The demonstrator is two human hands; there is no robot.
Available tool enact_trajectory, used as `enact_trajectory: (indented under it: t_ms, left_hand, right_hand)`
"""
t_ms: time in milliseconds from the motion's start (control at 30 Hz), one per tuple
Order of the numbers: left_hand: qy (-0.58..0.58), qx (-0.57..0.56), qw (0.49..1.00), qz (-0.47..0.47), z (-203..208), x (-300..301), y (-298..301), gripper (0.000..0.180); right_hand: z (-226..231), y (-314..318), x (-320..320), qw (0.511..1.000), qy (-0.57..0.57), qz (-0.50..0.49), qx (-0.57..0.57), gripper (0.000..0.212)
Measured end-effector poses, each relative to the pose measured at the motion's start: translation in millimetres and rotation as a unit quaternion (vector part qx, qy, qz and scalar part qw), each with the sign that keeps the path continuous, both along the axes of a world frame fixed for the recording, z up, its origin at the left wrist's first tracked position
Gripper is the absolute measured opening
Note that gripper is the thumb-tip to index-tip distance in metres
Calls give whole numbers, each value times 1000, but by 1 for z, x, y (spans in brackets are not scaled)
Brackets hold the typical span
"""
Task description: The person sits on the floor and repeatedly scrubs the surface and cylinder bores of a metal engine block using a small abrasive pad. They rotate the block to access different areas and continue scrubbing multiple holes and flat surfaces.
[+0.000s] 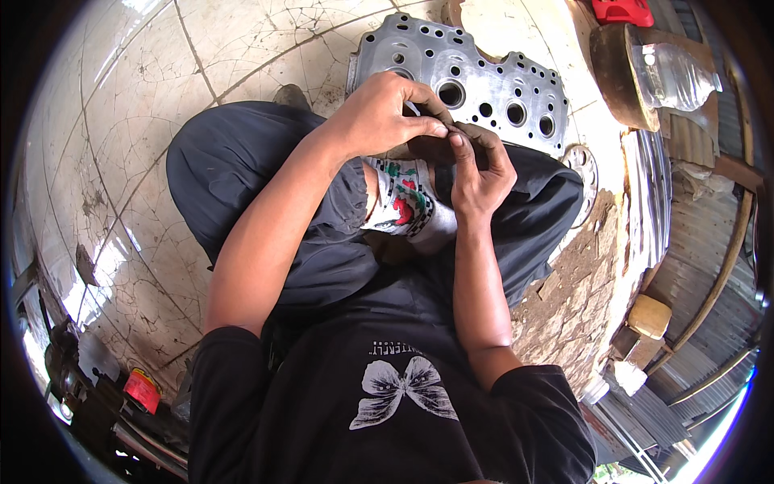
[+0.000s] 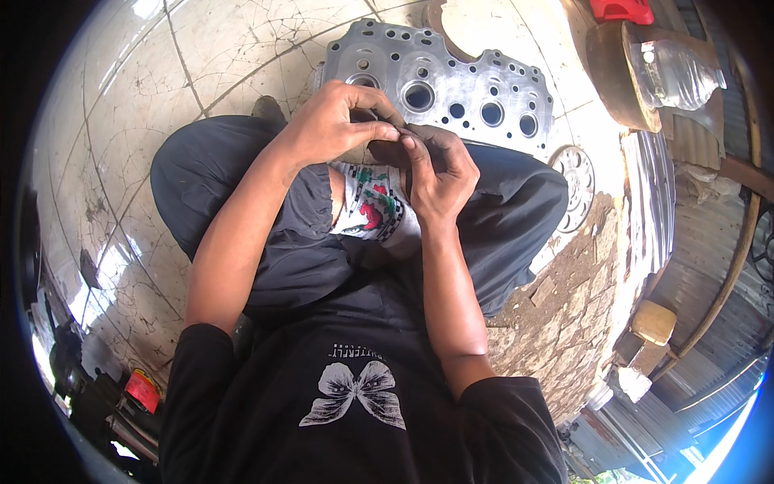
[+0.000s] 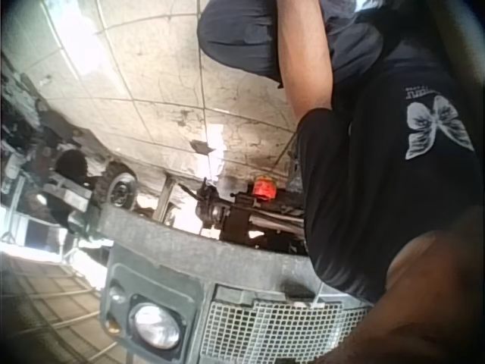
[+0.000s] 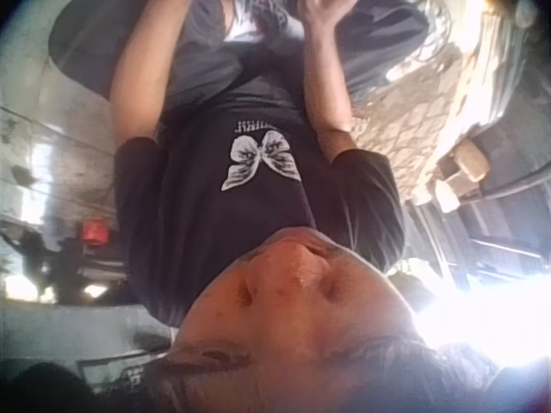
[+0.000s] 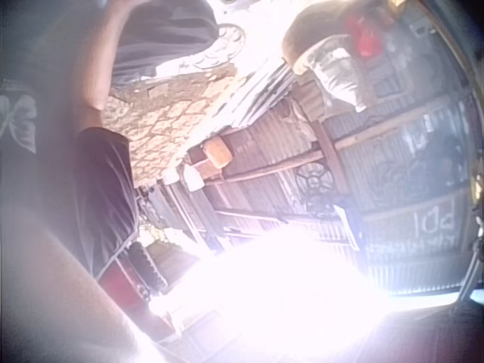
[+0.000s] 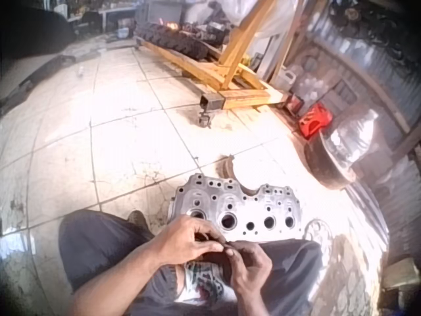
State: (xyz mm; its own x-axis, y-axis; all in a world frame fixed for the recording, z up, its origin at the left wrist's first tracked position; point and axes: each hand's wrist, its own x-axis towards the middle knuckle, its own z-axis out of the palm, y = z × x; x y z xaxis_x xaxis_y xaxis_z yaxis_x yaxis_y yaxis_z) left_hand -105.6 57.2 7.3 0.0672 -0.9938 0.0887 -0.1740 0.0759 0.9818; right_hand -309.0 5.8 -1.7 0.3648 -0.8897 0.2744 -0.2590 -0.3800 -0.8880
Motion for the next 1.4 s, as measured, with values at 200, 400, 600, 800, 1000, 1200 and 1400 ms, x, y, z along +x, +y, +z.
enact_trajectory:
  t_ms: [200, 400, 600, 800, 1000, 1200, 1400]
  left_hand:
    - [-36, -64, 997, 26, -1, 0, -3, 17]
    - [-36, -83, 995, 35, 0, 2, -2, 17]
    - [12, -51, 998, 15, -1, 4, -4, 14]
    - [84, 16, 995, 47, 1, -4, 0, 9]
    - [54, 25, 992, 112, 0, -18, 4, 18]
    - [105, -1, 993, 51, -8, -15, 3, 21]
    - [85, 2, 996, 31, -7, -13, 4, 22]
  right_hand:
    - [6, -3, 1, 1000, -2, -1, 0, 13]
    - [6, -3, -1, 998, -9, 15, 56, 14]
    - [10, -9, -7, 989, -52, 92, 106, 13]
    - [18, -14, -6, 987, -23, 90, 134, 14]
    - [4, -3, 6, 998, -15, -2, 54, 15]
    - [11, -3, 5, 997, -24, -7, 79, 14]
    - [21, -8, 0, 990, -3, 10, 142, 15]
